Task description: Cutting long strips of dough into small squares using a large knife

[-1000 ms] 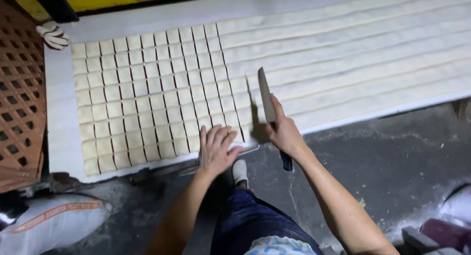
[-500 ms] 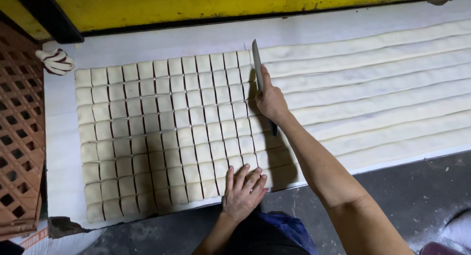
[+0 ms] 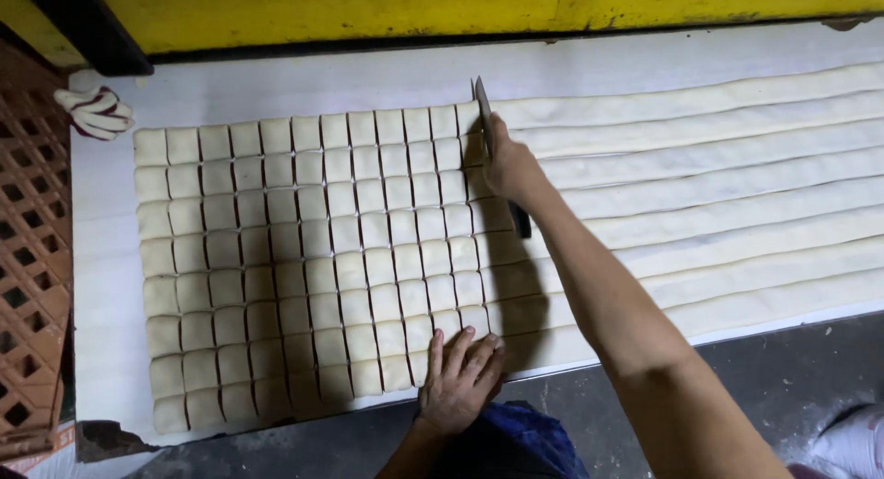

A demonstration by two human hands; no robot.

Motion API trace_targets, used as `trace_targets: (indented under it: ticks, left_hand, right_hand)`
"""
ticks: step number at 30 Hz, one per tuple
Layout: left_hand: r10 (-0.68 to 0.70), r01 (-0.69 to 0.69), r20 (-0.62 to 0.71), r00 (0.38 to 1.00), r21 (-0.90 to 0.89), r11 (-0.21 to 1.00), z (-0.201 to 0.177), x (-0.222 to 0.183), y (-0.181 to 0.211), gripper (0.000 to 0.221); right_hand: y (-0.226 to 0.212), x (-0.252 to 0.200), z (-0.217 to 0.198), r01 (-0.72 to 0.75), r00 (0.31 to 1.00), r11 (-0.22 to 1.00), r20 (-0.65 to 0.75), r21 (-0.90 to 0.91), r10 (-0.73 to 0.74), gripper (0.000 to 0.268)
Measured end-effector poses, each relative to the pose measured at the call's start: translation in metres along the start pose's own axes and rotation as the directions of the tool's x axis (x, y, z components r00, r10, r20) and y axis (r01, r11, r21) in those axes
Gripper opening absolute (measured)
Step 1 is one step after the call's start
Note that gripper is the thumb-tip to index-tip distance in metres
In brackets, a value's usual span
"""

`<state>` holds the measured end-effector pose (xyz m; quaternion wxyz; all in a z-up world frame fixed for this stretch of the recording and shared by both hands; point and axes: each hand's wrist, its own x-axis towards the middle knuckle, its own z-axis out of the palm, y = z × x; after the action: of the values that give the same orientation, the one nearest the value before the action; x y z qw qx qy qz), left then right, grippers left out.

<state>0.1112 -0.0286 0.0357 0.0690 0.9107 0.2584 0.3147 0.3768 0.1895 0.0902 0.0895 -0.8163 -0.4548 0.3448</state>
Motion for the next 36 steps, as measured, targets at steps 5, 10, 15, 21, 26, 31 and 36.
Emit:
trace_targets:
  ticks: [5, 10, 15, 21, 26, 31, 36]
  left_hand:
    - [0.002, 0.002, 0.11, 0.994, -0.039, 0.999, 0.004, -0.011, 0.001, 0.03]
    - [0.028, -0.028, -0.04, 0.999, -0.009, 1.0, 0.012, -0.008, 0.001, 0.03]
    - [0.029, -0.029, -0.088, 0.996, -0.001, 1.0, 0.017, -0.012, 0.007, 0.029]
    - [0.082, -0.084, -0.097, 0.992, -0.022, 0.996, 0.034, -0.025, 0.006, 0.017]
    - [0.085, -0.084, -0.018, 0.996, 0.036, 0.996, 0.043, -0.032, 0.008, 0.016]
    - [0.048, -0.045, -0.052, 0.998, 0.055, 0.997, 0.045, -0.033, 0.019, 0.018]
    - [0.032, -0.029, -0.032, 0.999, 0.077, 0.997, 0.047, -0.036, 0.017, 0.019]
  right_hand:
    - [-0.006, -0.017, -0.001, -0.014, 0.998, 0.996, 0.06, -0.093, 0.02, 0.087]
    - [0.049, -0.111, 0.047, 0.075, 0.995, 0.992, 0.066, -0.104, -0.069, 0.086]
    - [0.047, -0.179, 0.056, -0.01, 0.988, 0.991, 0.154, -0.134, 0.031, 0.084]
    - [0.068, -0.195, 0.073, 0.053, 0.991, 0.99, 0.126, -0.129, -0.037, 0.084]
    - [0.099, -0.283, 0.102, 0.056, 0.971, 0.993, 0.238, -0.104, -0.029, 0.101]
    - [0.122, -0.393, 0.102, 0.004, 0.966, 1.0, 0.257, 0.028, -0.011, 0.089]
    - [0.118, -0.416, 0.064, -0.008, 0.987, 0.992, 0.162, 0.128, -0.013, 0.089]
